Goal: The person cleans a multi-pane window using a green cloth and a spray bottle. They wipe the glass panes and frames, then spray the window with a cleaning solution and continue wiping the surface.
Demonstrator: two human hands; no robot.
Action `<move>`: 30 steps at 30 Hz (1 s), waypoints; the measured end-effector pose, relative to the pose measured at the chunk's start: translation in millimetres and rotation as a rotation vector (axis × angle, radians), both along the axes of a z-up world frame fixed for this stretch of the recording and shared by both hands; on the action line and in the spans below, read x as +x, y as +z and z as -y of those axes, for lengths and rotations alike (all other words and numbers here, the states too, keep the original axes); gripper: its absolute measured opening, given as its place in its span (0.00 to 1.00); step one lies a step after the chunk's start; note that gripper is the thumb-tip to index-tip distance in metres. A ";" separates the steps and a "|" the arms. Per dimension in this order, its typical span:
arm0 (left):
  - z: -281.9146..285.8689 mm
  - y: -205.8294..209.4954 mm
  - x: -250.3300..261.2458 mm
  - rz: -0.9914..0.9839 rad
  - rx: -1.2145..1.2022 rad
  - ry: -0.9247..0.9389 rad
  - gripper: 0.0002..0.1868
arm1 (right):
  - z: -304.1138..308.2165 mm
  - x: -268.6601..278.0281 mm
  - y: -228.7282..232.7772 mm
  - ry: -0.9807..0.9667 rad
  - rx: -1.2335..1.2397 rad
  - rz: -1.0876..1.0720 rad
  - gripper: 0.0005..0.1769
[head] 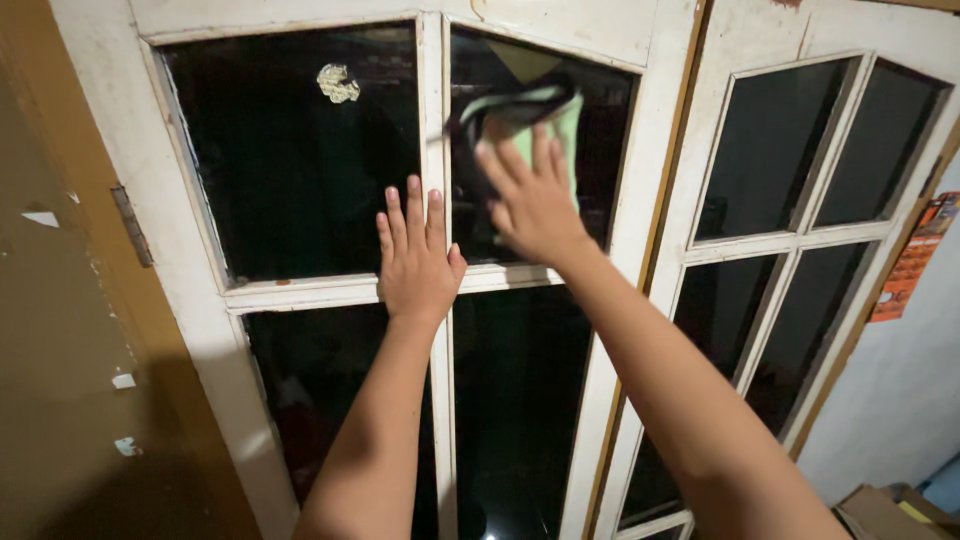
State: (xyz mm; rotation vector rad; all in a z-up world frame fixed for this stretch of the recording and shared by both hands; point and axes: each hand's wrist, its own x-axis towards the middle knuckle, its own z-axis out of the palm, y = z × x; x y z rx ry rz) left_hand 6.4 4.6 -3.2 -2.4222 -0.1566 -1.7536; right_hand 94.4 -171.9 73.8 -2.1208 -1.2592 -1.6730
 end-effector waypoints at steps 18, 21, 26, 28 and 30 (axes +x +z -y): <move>-1.3 1.5 3.6 -0.021 -0.012 0.011 0.48 | 1.2 16.6 20.2 0.044 0.133 0.007 0.43; -1.9 -1.8 1.9 0.020 0.011 -0.023 0.49 | -13.1 7.3 -3.9 0.048 0.038 0.022 0.43; -0.3 -0.2 -2.3 0.002 -0.002 -0.029 0.48 | 20.5 10.2 -50.6 0.059 -0.146 -0.031 0.42; 1.6 -1.6 -3.6 -0.001 0.005 -0.008 0.48 | 44.3 18.8 -46.7 -0.039 -0.173 -0.071 0.42; 2.3 -1.7 -3.4 -0.001 0.019 0.021 0.48 | 64.7 25.7 -35.5 -0.087 -0.160 -0.110 0.42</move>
